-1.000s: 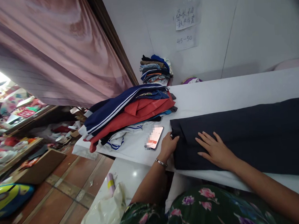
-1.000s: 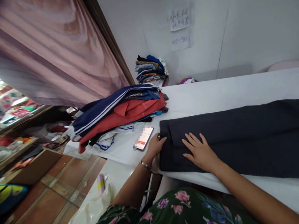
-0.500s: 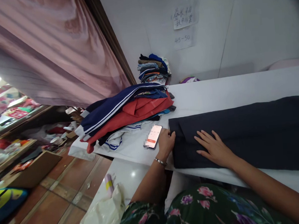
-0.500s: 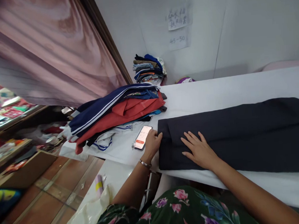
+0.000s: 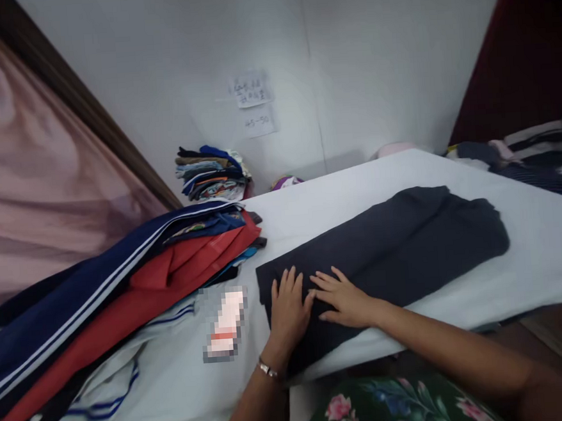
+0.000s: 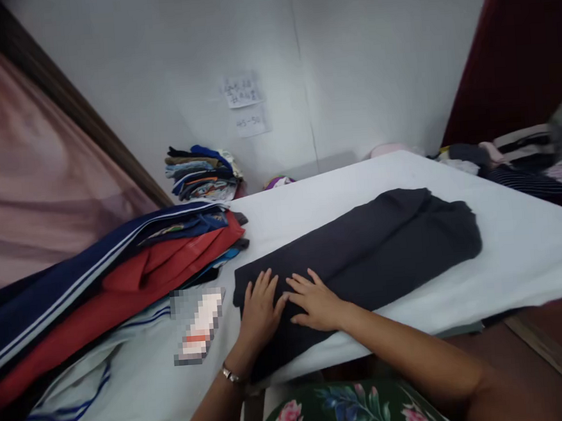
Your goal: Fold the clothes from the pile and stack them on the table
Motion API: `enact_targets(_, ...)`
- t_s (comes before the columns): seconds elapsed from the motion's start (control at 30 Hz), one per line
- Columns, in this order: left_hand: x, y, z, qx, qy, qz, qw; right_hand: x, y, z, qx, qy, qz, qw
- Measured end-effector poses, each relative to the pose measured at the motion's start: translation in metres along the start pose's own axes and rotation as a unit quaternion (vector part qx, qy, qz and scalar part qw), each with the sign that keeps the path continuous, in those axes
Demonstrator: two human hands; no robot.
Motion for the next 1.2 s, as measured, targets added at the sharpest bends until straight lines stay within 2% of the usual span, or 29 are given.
enact_targets(0.07, 0.014, -0.002, 0.001, 0.002, 0.022, -0.021, 1.0, -0.014, -0.006, 0.009, -0.003, 0.061, 0.041, 0.997)
enact_targets(0.13, 0.024, -0.004, -0.003, 0.006, 0.04, -0.011, 0.999, -0.033, -0.017, 0.028, 0.004, 0.091, 0.116, 0.989)
enact_targets(0.27, 0.032, -0.006, -0.013, 0.019, 0.059, 0.025, 0.998, -0.079, -0.053, 0.095, 0.068, 0.019, 0.24, 0.968)
enact_targets(0.37, 0.034, -0.005, -0.015, 0.023, 0.062, 0.033, 0.997, -0.119, -0.087, 0.15, 0.17, -0.074, 0.28, 0.942)
enact_targets(0.43, 0.034, -0.004, -0.015, 0.02, 0.062, 0.033, 0.997, -0.145, -0.107, 0.181, 0.265, -0.126, 0.278, 0.914)
enact_targets(0.5, 0.035, -0.003, -0.015, 0.017, 0.063, 0.032, 0.997, -0.167, -0.123, 0.205, 0.371, -0.151, 0.266, 0.877)
enact_targets(0.6, 0.035, -0.003, -0.016, 0.015, 0.065, 0.03, 0.997, -0.19, -0.134, 0.232, 0.463, -0.147, 0.257, 0.836)
enact_targets(0.77, 0.036, -0.004, -0.018, 0.015, 0.064, 0.035, 0.997, -0.204, -0.127, 0.267, 0.551, -0.125, 0.241, 0.789)
enact_targets(0.87, 0.038, -0.005, -0.02, 0.016, 0.064, 0.037, 0.997, -0.204, -0.123, 0.277, 0.572, -0.125, 0.238, 0.775)
enact_targets(1.0, 0.039, -0.007, -0.022, 0.023, 0.061, 0.034, 0.997, -0.193, -0.128, 0.274, 0.577, -0.142, 0.233, 0.77)
enact_targets(1.2, 0.036, -0.007, -0.02, 0.019, 0.051, 0.024, 0.998, -0.172, -0.133, 0.268, 0.568, -0.179, 0.198, 0.778)
Point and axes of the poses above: each hand's wrist, its own y-axis towards the middle knuckle, its own x-axis out of the palm, z = x × y, the point moved 1 cm from there along y, towards the middle knuckle, and after that the axes turned 2 degrees about y, right-handed, at the moved point
